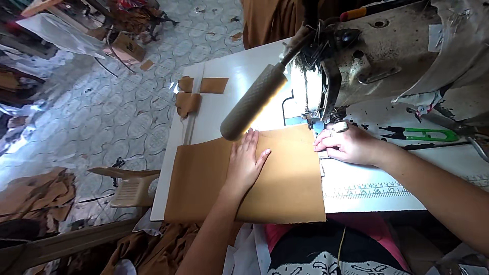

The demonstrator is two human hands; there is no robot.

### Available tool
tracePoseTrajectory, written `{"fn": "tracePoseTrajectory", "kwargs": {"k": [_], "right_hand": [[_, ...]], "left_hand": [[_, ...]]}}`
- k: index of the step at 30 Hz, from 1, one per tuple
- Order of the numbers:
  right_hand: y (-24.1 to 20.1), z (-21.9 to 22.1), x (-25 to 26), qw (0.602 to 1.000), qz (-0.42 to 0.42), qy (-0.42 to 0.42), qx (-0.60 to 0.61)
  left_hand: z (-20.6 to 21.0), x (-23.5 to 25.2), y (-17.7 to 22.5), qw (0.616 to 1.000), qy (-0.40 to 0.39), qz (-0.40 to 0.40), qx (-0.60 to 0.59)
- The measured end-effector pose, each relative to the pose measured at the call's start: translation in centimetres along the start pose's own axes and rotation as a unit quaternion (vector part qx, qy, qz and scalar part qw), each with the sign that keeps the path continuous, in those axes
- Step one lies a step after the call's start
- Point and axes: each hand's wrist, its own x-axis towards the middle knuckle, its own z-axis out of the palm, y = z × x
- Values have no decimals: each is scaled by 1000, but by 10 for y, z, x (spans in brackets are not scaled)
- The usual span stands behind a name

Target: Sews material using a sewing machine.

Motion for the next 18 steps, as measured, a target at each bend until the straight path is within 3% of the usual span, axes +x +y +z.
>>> {"fn": "tracePoseTrajectory", "kwargs": {"k": [4,9,11,13,15,18], "right_hand": [[-3,-1,0,1000,16,-14,6],[-3,-2,-1,1000,25,-13,8],[-2,-2,-1,1000,22,-11,1],[-2,0,-1,1000,17,-3,-2],[-2,2,-2,1000,11,4,-9],[-1,0,-2,1000,-1,10,-17]], "left_hand": [[2,-1,0,1000,10,-15,20],[-16,6,16,996,-42,-59,50],[-11,9,37,999,37,13,30],[4,13,60,983,107,146,-1],[22,20,72,959,128,250,-42],[39,25,69,943,149,293,-55]]}}
